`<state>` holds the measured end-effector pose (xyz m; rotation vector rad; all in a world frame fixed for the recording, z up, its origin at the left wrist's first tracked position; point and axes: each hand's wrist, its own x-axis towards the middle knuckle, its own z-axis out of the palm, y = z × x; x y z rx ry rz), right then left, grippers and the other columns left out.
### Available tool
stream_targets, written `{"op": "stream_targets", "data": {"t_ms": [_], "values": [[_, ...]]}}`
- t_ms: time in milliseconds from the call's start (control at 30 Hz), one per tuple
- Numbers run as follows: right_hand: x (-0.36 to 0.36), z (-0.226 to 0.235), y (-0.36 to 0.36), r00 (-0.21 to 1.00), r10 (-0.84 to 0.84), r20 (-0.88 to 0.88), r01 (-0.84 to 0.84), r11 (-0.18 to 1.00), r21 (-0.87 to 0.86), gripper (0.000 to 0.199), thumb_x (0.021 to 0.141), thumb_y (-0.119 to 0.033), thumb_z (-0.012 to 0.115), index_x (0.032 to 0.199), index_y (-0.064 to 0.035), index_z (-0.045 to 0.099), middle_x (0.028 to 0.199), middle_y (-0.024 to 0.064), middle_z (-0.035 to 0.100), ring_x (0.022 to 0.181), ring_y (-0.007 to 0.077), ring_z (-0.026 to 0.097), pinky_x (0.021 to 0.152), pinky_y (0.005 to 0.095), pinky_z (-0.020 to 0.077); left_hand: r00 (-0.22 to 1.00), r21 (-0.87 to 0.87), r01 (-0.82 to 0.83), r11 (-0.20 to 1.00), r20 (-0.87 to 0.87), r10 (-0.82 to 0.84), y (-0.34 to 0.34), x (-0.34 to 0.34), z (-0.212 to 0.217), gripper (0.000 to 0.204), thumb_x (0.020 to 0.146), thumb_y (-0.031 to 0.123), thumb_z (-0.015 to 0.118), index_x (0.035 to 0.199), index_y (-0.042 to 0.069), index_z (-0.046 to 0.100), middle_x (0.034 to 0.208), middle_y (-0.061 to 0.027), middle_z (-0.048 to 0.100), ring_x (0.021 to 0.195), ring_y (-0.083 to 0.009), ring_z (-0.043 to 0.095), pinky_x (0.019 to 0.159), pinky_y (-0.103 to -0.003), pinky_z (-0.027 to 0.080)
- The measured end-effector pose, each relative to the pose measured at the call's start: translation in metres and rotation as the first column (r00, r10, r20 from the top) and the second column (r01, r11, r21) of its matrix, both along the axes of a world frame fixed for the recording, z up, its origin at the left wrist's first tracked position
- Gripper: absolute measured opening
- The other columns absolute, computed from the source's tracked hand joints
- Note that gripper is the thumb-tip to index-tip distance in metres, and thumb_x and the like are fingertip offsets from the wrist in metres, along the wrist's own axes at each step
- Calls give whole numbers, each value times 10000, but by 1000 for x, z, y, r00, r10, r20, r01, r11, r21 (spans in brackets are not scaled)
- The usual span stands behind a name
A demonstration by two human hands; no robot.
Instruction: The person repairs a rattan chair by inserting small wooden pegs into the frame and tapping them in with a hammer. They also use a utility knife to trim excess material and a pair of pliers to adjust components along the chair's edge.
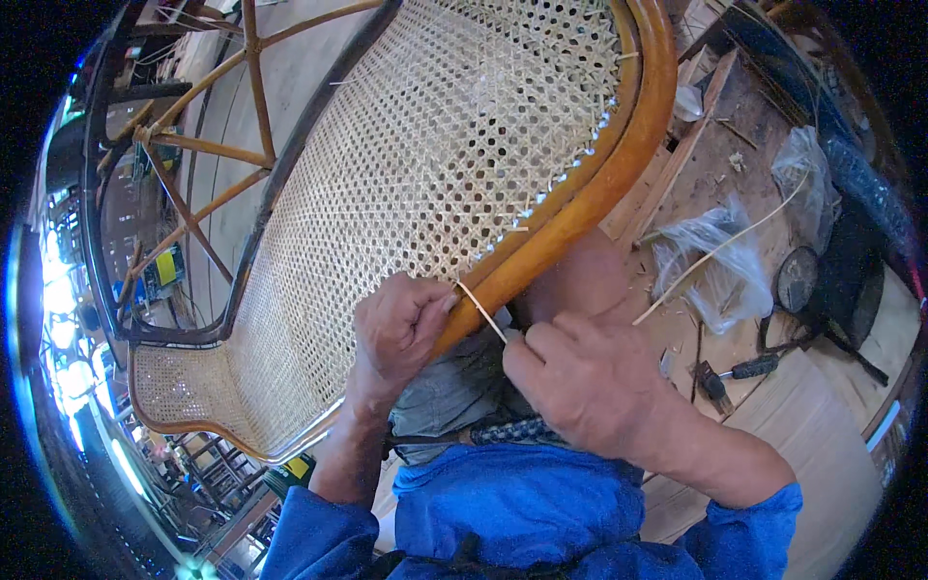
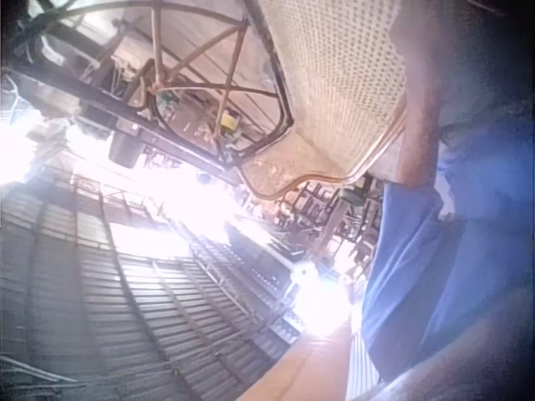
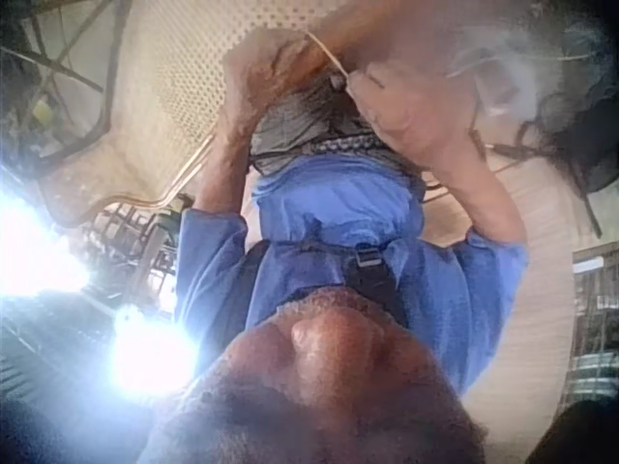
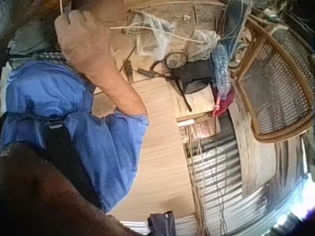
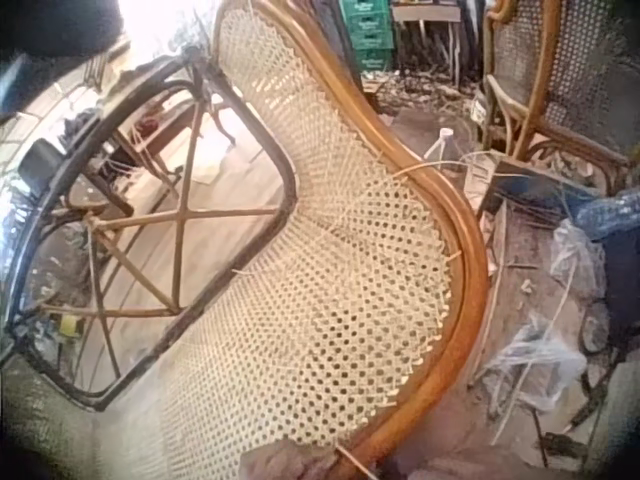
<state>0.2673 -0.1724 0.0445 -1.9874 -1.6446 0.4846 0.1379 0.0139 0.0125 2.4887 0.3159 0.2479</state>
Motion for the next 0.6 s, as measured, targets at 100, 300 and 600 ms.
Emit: {"op": "stream_targets", "data": {"t_ms": [100,300,600], "values": [[-3,5,1,999,31,-32,-32,999,-31,140,704,-164,549,820,-86,546,672,25,468,618,170,549,485,301,469,1000,-9,0,1000,22,0,1,-1,-2,111,749,57,693,821,75,610,660,-62,557,539,-222,569,461,-328,449],[-1,2,-3,997,-21,-74,18,999,-42,171,721,-161,560,864,-67,549,678,38,465,596,175,562,470,318,467,997,-43,-38,998,-62,35,0,-1,2,86,767,49,680,830,67,625,702,-70,602,583,-224,586,507,-331,456],[3,3,-5,995,27,-100,-35,996,-79,182,735,-156,566,889,-60,548,693,45,474,574,169,582,453,300,476,998,-49,32,998,-47,-34,3,4,0,141,760,43,659,885,73,601,703,-70,586,568,-224,584,485,-333,467]]}}
